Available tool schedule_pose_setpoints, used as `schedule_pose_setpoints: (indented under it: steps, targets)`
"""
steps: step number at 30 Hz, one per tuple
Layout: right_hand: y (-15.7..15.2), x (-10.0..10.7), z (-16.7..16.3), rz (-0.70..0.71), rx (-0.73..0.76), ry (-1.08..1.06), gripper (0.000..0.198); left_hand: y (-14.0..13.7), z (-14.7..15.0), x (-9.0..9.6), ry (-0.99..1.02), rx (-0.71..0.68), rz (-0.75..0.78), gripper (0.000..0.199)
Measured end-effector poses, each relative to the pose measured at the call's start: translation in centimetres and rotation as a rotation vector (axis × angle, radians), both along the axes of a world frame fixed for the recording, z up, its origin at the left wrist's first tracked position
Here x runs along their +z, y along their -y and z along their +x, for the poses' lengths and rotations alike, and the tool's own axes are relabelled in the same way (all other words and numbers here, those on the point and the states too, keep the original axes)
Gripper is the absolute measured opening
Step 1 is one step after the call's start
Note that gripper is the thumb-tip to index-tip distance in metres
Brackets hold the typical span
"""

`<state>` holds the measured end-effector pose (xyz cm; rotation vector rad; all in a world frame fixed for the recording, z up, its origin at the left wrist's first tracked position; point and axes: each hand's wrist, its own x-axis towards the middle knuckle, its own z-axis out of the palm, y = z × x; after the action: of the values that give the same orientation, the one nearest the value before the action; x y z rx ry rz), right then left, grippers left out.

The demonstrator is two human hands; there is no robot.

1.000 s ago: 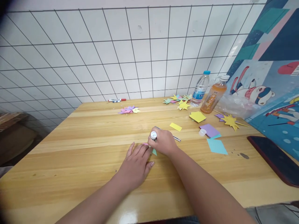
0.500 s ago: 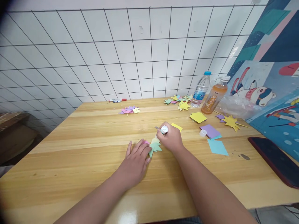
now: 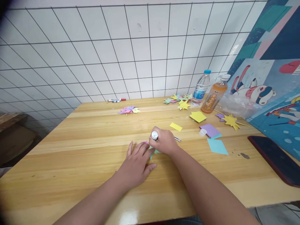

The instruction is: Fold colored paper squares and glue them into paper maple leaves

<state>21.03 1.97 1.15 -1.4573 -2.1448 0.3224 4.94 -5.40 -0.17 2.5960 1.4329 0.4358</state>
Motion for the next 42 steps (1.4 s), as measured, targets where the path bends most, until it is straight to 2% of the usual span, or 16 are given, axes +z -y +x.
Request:
schedule_pose_setpoints:
  steps: [6, 10, 12, 15, 18, 20, 22, 24, 25, 27, 29, 30, 33, 35, 39, 42]
  targets:
    - [-0.3, 0.2, 0.1, 0.026, -0.074, 0.054, 0.01, 0.3, 0.3, 0.1, -0.023, 0.016, 0.009, 0.036]
    - [-0.7, 0.1, 0.6, 0.029, -0.132, -0.077, 0.012, 0.0, 0.2, 0.0, -0.009, 0.015, 0.035, 0.033]
    - [-1.0, 0.0, 1.3, 0.034, -0.225, -0.288, 0.016, -0.4, -0.1, 0.1, 0.003, 0.004, 0.053, 0.027]
    - [-1.7, 0.0, 2.7, -0.061, -0.303, -0.787, 0.026, -1.2, -0.9, 0.5, 0.033, 0.03, 0.095, 0.014]
    - [-2.2, 0.2, 4.1, -0.294, -0.194, -1.175, 0.033, -1.7, -1.7, 1.1, 0.091, 0.116, 0.136, 0.028]
    - [-2.4, 0.3, 4.9, -0.395, -0.095, -1.257, 0.034, -1.7, -1.9, 1.5, 0.131, 0.163, 0.133, 0.026]
    - [-2.6, 0.2, 5.3, -0.423, -0.022, -1.233, 0.035, -1.7, -1.9, 1.6, 0.154, 0.187, 0.107, 0.016]
    - [-2.9, -0.3, 5.5, -0.373, -0.031, -1.14, 0.042, -1.6, -1.7, 1.4, 0.156, 0.187, 0.073, 0.024]
    - [-3.2, -0.6, 5.6, -0.322, -0.073, -1.077, 0.045, -1.6, -1.6, 1.2, 0.151, 0.182, 0.063, 0.028]
    - [-3.8, -1.3, 5.9, -0.196, -0.199, -0.934, 0.052, -1.7, -1.5, 0.8, 0.138, 0.177, 0.063, 0.022]
    - [-4.3, -1.8, 6.3, -0.089, -0.286, -0.758, 0.051, -1.9, -1.6, 0.6, 0.125, 0.19, 0.089, 0.016]
    - [-4.4, -1.9, 6.5, -0.049, -0.318, -0.652, 0.047, -2.0, -1.8, 0.6, 0.12, 0.21, 0.107, 0.02]
    - [-4.4, -1.8, 6.8, 0.006, -0.411, -0.327, 0.034, -2.2, -2.4, 0.7, 0.111, 0.275, 0.143, 0.034]
    - [-4.4, -1.8, 7.0, -0.017, -0.455, -0.188, 0.03, -2.3, -2.7, 0.9, 0.12, 0.29, 0.136, 0.032]
    - [-4.3, -1.9, 6.8, -0.075, -0.492, -0.093, 0.028, -2.4, -2.5, 1.0, 0.157, 0.254, 0.09, 0.02]
    - [-3.9, -1.5, 6.3, 0.045, -0.499, -0.102, 0.053, -2.5, -2.2, 0.6, 0.147, 0.239, 0.079, 0.022]
